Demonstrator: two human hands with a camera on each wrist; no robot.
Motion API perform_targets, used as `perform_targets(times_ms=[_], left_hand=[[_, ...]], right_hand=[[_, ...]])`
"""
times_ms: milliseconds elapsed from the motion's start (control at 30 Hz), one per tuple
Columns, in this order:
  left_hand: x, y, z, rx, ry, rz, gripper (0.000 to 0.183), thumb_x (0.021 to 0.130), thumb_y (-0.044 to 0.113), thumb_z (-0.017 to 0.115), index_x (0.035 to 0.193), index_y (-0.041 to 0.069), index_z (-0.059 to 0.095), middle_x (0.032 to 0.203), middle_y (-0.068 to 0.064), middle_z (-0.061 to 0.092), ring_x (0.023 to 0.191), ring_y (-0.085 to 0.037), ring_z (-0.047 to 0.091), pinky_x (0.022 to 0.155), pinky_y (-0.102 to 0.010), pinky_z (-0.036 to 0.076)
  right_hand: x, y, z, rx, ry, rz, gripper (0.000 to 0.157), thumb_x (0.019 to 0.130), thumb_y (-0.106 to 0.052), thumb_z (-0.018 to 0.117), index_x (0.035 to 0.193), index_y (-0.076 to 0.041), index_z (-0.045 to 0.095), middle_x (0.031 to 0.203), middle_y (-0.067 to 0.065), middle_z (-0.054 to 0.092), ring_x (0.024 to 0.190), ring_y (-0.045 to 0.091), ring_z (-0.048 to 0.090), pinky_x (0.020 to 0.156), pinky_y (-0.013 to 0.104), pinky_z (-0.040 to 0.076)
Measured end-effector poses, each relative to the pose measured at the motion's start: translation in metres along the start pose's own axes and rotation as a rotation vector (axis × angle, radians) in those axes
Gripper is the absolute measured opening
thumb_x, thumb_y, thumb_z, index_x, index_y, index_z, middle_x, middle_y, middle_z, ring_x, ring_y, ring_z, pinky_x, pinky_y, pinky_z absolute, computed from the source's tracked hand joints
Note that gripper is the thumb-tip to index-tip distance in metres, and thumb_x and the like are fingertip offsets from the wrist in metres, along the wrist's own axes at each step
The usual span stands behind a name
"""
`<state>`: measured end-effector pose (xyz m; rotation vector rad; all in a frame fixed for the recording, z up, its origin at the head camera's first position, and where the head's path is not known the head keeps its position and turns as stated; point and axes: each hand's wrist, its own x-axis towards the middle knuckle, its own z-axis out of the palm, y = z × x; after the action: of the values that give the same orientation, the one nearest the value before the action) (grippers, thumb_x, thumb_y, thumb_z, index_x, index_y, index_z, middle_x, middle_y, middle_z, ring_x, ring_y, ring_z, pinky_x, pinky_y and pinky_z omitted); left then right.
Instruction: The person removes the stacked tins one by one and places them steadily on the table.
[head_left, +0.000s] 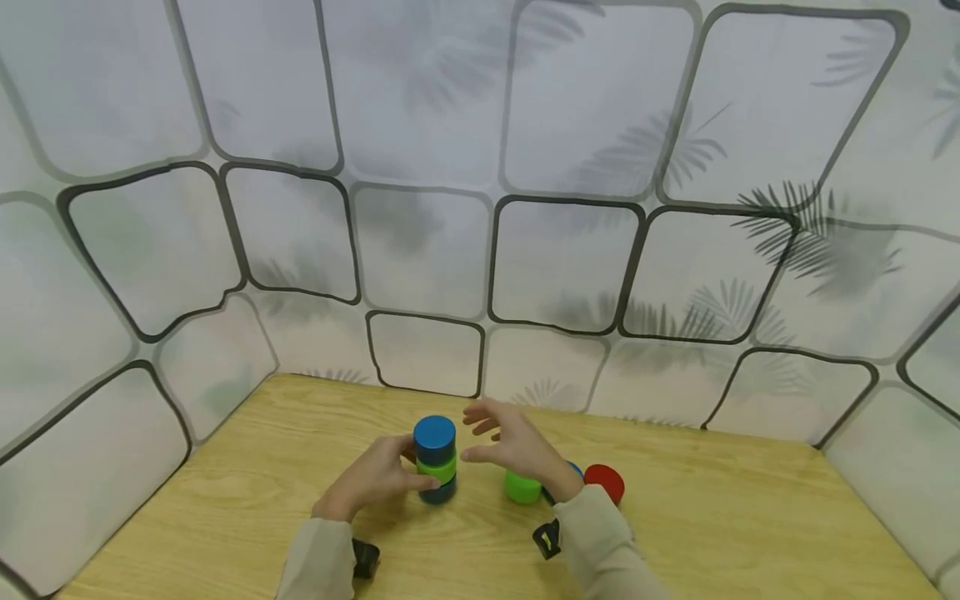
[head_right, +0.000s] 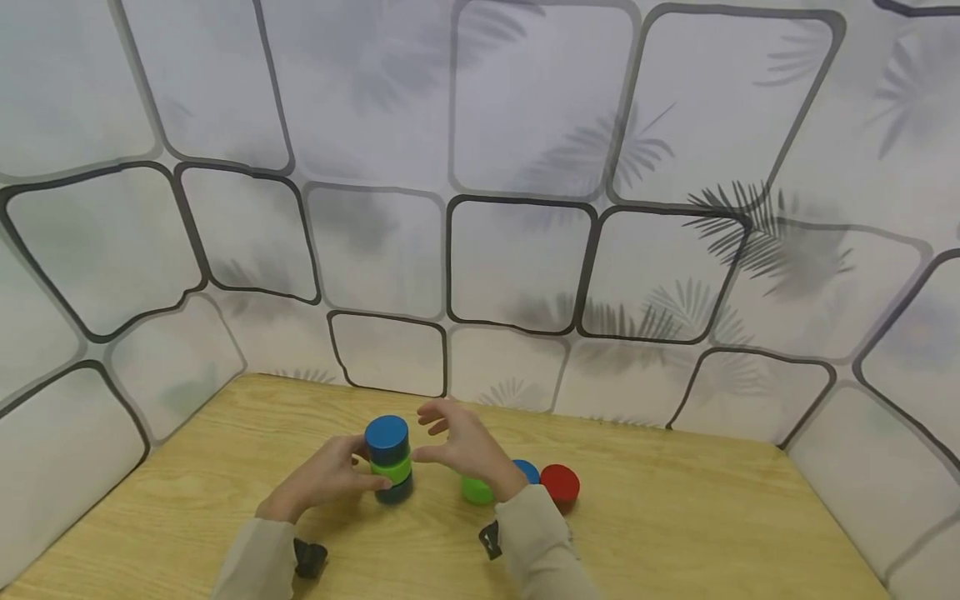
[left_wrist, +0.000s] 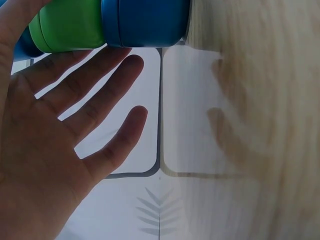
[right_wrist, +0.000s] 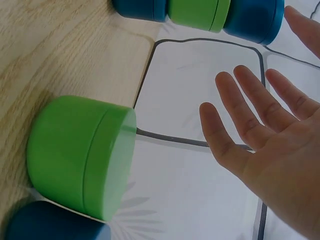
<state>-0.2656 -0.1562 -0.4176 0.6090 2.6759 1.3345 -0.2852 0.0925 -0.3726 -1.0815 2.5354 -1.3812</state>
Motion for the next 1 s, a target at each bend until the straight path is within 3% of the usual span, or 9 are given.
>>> perform_targets(times_ms=[367, 1000], left_hand=[[0.001, -0.002, -0.001, 0.001, -0.004, 0.008, 0.05, 0.083, 0.023, 0.086, 0.123, -0.001, 0.067, 0.109, -0.005, 0.071, 0.1, -0.025, 0.064, 0.089, -0.057, 0.05], [0.001, -0.001, 0.0, 0.012, -0.001, 0.016, 0.049, 0.083, 0.022, 0.086, 0.123, 0.0, 0.067, 0.108, -0.003, 0.071, 0.099, -0.024, 0.064, 0.088, -0.056, 0.051]], right_hand=[[0.004, -0.004, 0.009, 0.013, 0.002, 0.019, 0.051, 0.09, -0.011, 0.076, 0.133, 0.004, 0.055, 0.127, 0.02, 0.063, 0.11, 0.036, 0.063, 0.093, 0.056, 0.049], [0.008, -0.007, 0.023, 0.043, 0.033, 0.034, 0.056, 0.089, -0.012, 0.078, 0.136, 0.005, 0.053, 0.132, 0.023, 0.059, 0.113, 0.041, 0.061, 0.095, 0.06, 0.048]])
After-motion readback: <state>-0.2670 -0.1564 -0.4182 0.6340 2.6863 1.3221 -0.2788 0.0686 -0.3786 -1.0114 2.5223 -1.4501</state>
